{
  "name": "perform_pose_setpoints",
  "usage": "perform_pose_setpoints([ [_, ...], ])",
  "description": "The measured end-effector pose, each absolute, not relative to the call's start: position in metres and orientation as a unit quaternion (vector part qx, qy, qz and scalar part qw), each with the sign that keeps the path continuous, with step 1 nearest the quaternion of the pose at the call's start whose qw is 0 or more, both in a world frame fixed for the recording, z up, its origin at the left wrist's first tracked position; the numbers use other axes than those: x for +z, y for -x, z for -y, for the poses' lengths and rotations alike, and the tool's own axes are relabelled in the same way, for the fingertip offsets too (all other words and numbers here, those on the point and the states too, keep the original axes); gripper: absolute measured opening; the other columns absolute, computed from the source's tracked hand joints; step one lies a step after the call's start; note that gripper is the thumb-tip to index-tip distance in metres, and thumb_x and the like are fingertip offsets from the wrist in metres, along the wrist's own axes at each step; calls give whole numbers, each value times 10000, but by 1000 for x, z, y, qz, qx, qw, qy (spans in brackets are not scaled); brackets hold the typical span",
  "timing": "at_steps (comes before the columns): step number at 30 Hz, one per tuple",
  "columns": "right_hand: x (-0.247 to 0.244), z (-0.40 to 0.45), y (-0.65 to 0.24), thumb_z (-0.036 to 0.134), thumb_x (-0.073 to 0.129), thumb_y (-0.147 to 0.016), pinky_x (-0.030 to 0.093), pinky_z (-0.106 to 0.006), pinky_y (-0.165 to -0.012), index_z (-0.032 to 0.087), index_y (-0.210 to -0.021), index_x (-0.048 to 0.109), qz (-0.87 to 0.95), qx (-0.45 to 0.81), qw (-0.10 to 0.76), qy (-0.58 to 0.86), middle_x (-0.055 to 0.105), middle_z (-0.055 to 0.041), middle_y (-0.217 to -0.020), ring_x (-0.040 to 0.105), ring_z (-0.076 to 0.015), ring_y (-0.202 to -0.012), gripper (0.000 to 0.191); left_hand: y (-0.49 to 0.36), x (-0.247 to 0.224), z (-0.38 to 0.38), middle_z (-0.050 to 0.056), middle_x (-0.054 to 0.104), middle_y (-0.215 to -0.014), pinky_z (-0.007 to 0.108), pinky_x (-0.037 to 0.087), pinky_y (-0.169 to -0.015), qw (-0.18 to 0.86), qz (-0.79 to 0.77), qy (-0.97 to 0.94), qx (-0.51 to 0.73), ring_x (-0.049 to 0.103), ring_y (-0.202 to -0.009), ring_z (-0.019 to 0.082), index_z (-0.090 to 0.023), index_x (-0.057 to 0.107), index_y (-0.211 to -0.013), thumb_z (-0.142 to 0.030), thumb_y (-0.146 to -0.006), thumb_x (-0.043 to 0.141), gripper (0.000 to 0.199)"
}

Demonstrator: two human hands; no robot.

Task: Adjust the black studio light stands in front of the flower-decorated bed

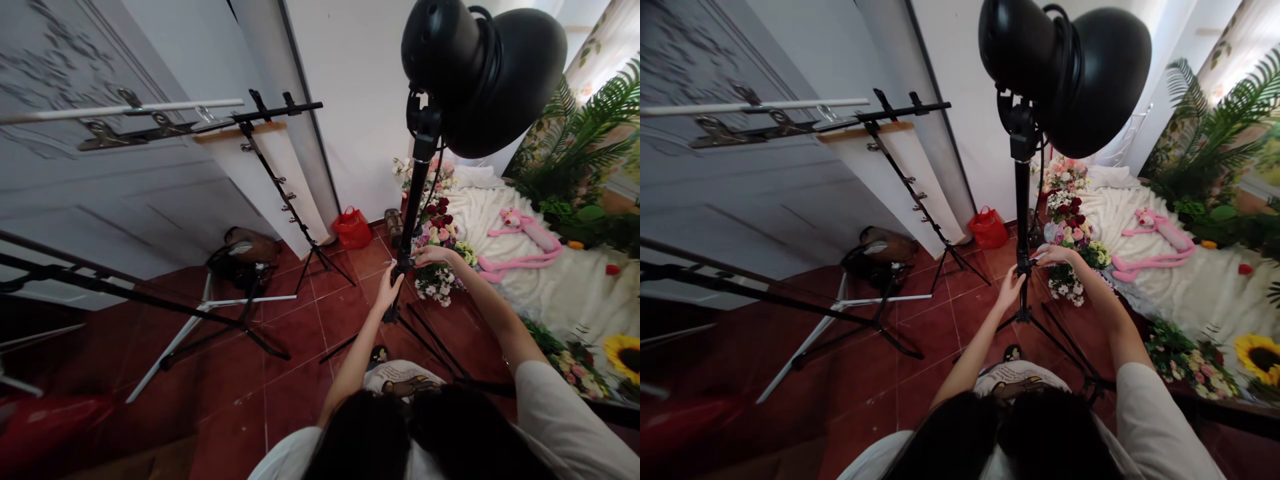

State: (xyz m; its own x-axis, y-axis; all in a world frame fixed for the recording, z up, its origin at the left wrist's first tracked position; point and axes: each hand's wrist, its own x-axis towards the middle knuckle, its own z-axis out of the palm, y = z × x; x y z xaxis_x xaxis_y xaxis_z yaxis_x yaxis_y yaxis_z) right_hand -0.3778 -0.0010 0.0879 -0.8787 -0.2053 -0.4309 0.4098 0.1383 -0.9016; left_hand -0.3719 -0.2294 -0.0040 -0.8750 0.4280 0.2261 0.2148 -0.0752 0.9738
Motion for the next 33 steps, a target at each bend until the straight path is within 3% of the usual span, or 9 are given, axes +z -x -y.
perform_pose_setpoints([
  [4, 86, 1, 376, 180, 817, -543, 557, -186, -601, 185, -1078, 669, -695, -678, 229, -66, 738, -8, -763, 698, -131, -672, 555, 372, -8, 225, 109, 561, -1332, 437, 378, -1100, 83, -675, -232, 695, 513, -1263, 213, -214, 496, -1289, -456, -856, 583, 503],
  [9, 82, 6, 369, 134, 770, -575, 543, -200, -705, 174, -1192, 614, -754, -635, 166, -40, 751, -27, -857, 692, -136, -757, 638, 373, -11, 222, 100, 560, -1332, 409, 380, -1106, 91, -678, -228, 693, 530, -1246, 206, -222, 478, -1298, -493, -871, 547, 510],
  [11, 79, 11, 368, 121, 723, -610, 527, -215, -715, 140, -1167, 634, -821, -554, 136, -17, 749, -39, -841, 684, -154, -762, 564, 374, -13, 221, 99, 557, -1337, 410, 384, -1104, 95, -677, -225, 695, 537, -1238, 209, -226, 481, -1291, -507, -865, 552, 516],
  [15, 71, 28, 370, 60, 632, -630, 465, -219, -687, 87, -847, 725, -950, -306, 58, 5, 733, -93, -754, 666, -199, -750, 238, 374, -15, 221, 98, 553, -1344, 417, 396, -1099, 95, -673, -223, 699, 541, -1240, 214, -236, 479, -1294, -516, -862, 552, 520],
  [17, 68, 34, 369, 53, 602, -643, 440, -216, -672, 93, -808, 726, -968, -248, 41, 3, 730, -98, -762, 658, -198, -745, 210, 374, -14, 222, 99, 555, -1345, 421, 404, -1095, 99, -670, -227, 700, 549, -1234, 214, -239, 476, -1301, -508, -865, 551, 518],
  [24, 77, 24, 361, 57, 624, -645, 447, -201, -686, 148, -1117, 666, -951, -302, 31, 54, 722, -18, -851, 632, -147, -723, 482, 373, -5, 226, 101, 559, -1348, 423, 404, -1099, 104, -668, -242, 696, 543, -1247, 217, -240, 489, -1308, -490, -869, 554, 509],
  [28, 82, 25, 360, 39, 621, -659, 458, -221, -704, 155, -1009, 688, -964, -258, 11, 55, 722, -25, -825, 649, -168, -746, 375, 375, -8, 226, 101, 569, -1335, 427, 421, -1082, 99, -674, -241, 691, 566, -1215, 218, -241, 484, -1309, -486, -870, 553, 508],
  [33, 67, 44, 339, 92, 581, -754, 474, -303, -843, 175, -969, 661, -971, -214, -109, -2, 720, -86, -1008, 655, -230, -958, 244, 376, -10, 225, 103, 562, -1338, 437, 389, -1108, 82, -680, -253, 683, 535, -1254, 215, -234, 485, -1301, -468, -883, 537, 481],
])
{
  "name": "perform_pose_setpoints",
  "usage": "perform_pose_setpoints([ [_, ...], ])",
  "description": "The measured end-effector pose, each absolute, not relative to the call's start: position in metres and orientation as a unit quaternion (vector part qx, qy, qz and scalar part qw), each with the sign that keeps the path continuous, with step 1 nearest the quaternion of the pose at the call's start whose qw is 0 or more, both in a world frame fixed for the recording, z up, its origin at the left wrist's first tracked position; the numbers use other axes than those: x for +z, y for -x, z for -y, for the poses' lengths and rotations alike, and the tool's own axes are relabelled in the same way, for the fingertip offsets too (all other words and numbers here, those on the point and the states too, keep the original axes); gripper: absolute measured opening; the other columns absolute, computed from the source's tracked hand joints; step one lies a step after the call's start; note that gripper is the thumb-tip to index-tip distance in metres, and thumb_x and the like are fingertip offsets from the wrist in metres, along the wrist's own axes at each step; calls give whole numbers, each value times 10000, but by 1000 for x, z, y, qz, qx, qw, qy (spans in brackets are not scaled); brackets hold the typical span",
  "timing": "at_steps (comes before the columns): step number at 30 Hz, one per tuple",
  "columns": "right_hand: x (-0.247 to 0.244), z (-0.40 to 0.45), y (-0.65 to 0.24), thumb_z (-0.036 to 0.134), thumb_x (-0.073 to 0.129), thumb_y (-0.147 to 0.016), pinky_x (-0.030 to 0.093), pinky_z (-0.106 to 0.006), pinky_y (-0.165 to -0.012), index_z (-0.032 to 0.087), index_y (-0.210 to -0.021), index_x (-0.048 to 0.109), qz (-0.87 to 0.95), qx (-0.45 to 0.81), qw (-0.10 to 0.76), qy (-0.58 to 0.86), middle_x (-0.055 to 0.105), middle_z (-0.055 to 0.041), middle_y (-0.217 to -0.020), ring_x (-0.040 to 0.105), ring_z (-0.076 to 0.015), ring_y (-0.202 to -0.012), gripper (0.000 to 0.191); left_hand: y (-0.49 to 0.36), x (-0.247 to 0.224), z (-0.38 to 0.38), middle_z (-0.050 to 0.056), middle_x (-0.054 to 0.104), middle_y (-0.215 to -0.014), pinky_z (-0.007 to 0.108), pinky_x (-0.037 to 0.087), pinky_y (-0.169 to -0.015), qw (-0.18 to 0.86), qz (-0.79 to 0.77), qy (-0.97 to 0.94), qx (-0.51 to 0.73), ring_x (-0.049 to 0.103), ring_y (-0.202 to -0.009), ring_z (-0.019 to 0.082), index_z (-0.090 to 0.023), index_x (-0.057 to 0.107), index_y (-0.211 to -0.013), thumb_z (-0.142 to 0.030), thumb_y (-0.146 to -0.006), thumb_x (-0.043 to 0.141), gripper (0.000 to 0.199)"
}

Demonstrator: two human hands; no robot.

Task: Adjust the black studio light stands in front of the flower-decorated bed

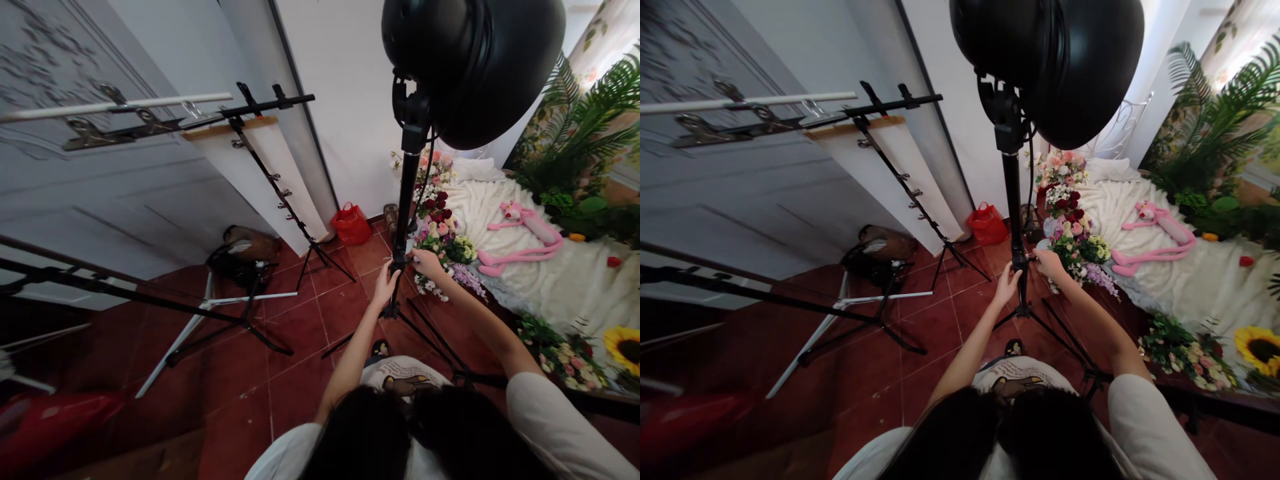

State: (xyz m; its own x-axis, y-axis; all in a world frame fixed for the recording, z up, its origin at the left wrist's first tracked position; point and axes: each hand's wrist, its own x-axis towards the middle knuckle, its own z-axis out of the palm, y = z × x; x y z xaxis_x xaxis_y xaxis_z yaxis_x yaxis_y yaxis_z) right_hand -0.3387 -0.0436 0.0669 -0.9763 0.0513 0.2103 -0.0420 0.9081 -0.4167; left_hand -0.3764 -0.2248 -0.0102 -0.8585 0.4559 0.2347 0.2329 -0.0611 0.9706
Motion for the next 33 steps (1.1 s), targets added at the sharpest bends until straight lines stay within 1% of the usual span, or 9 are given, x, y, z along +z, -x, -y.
perform_pose_setpoints([
  [4, 59, 60, 320, 275, 649, -777, 406, -423, -1017, 185, -1169, 589, 935, 284, 211, -14, 667, -105, -1162, 602, -259, -1099, 407, 377, -9, 226, 100, 558, -1340, 433, 388, -1107, 75, -680, -260, 682, 530, -1257, 213, -236, 483, -1302, -462, -885, 533, 476],
  [7, 60, 77, 318, 376, 684, -764, 335, -482, -1090, 199, -1182, 584, 909, 331, 251, -14, 663, -100, -1158, 601, -266, -1102, 465, 376, -10, 227, 105, 556, -1341, 433, 395, -1097, 67, -679, -267, 680, 530, -1254, 219, -233, 489, -1295, -469, -886, 527, 474],
  [9, 59, 89, 323, 425, 687, -766, 398, -464, -1040, 191, -1115, 620, 897, 357, 258, 19, 682, -106, -1090, 617, -269, -1059, 426, 376, -11, 227, 114, 551, -1346, 431, 399, -1091, 65, -679, -266, 682, 526, -1256, 223, -225, 494, -1291, -484, -882, 525, 485],
  [12, 59, 104, 330, 490, 660, -782, 506, -393, -879, 170, -1014, 664, 870, 410, 264, 74, 708, -105, -978, 652, -254, -937, 394, 376, -8, 226, 115, 556, -1339, 425, 406, -1080, 72, -683, -250, 682, 536, -1242, 221, -219, 500, -1284, -505, -887, 506, 489],
  [17, 88, 108, 335, 516, 676, -757, 532, -336, -773, 158, -909, 711, 827, 479, 283, 81, 728, -63, -852, 667, -215, -773, 390, 378, 4, 226, 94, 568, -1327, 415, 397, -1087, 74, -680, -254, 684, 535, -1241, 208, -233, 497, -1287, -494, -923, 442, 451],
  [20, 127, 107, 338, 496, 705, -742, 531, -327, -804, 166, -890, 731, 808, 487, 322, 80, 735, -56, -876, 671, -224, -834, 363, 378, 8, 227, 79, 584, -1307, 409, 392, -1094, 67, -673, -265, 687, 540, -1231, 203, -240, 519, -1262, -483, -931, 432, 420],
  [25, 181, 109, 344, 484, 724, -735, 513, -348, -908, 189, -963, 736, 799, 475, 363, 61, 734, -36, -941, 659, -232, -961, 372, 379, -1, 222, 77, 579, -1318, 421, 363, -1122, 56, -682, -249, 685, 512, -1270, 213, -239, 529, -1252, -494, -929, 428, 424],
  [29, 187, 110, 346, 481, 708, -752, 504, -353, -932, 189, -974, 734, 795, 479, 367, 57, 729, -41, -964, 647, -237, -1013, 367, 378, -10, 214, 78, 575, -1317, 407, 368, -1122, 54, -684, -224, 692, 508, -1276, 210, -235, 533, -1244, -531, -920, 417, 454],
  [33, 169, 90, 345, 492, 609, -831, 514, -336, -900, 177, -1060, 706, 789, 518, 330, 27, 717, -59, -1014, 657, -218, -992, 401, 377, -13, 210, 86, 573, -1313, 407, 372, -1115, 55, -681, -213, 698, 499, -1279, 209, -229, 520, -1254, -547, -919, 404, 476],
])
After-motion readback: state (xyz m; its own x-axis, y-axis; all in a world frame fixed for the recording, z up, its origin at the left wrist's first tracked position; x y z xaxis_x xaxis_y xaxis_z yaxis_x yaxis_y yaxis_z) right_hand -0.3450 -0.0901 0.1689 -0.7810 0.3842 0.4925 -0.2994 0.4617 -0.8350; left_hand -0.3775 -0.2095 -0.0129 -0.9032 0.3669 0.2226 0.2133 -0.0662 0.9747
